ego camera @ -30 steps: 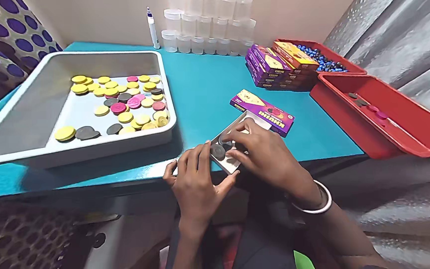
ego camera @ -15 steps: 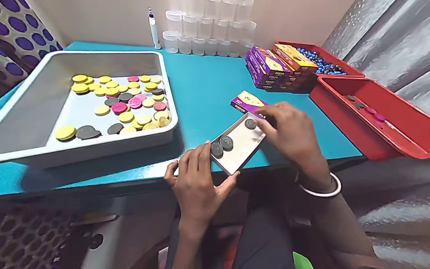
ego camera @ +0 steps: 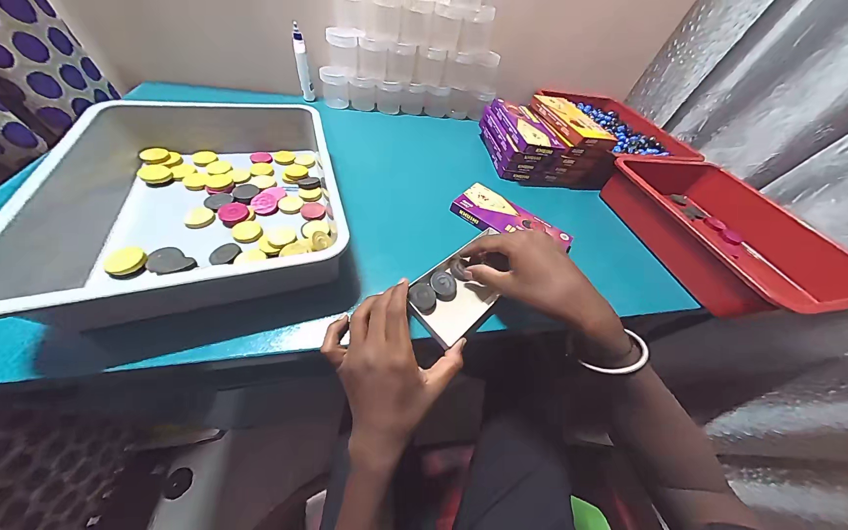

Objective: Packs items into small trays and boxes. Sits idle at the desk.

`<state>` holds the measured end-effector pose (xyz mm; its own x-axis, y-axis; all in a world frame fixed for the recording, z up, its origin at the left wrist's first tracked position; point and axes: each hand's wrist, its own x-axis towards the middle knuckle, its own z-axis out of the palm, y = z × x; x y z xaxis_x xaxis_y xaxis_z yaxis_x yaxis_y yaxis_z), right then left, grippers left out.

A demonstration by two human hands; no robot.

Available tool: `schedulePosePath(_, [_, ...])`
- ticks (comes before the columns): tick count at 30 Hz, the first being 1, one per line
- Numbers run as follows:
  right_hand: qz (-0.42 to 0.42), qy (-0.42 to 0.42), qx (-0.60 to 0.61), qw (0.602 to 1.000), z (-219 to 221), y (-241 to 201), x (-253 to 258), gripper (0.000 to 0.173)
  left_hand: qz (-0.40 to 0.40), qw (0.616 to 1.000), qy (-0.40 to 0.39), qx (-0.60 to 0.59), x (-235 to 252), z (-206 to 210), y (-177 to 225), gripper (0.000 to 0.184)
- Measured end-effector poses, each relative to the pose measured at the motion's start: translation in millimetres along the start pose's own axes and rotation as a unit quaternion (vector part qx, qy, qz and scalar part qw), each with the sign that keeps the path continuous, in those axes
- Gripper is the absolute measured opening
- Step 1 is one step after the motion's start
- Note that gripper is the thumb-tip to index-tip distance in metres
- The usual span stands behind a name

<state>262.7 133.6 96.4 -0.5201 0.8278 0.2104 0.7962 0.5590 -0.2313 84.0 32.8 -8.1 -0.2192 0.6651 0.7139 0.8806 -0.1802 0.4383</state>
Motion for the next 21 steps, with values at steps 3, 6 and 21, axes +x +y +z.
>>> schedulePosePath(3, [0.019, 0.012, 0.029, 0.999, -3.3, 1.1, 2.7, 0.025, -0.005, 1.0, 0.0, -0.004, -0.2, -0.5, -0.4, 0.085])
schedulePosePath(6, [0.025, -0.015, 0.03, 0.999, -6.7, 1.4, 7.5, 0.026, -0.004, 1.0, -0.003, -0.006, 0.4, -0.4, -0.1, 0.084])
schedulePosePath(21, [-0.01, -0.005, 0.048, 0.999, 0.3, 0.3, 6.5, 0.049, -0.007, 1.0, -0.007, -0.005, -0.9, -0.2, 0.1, 0.083])
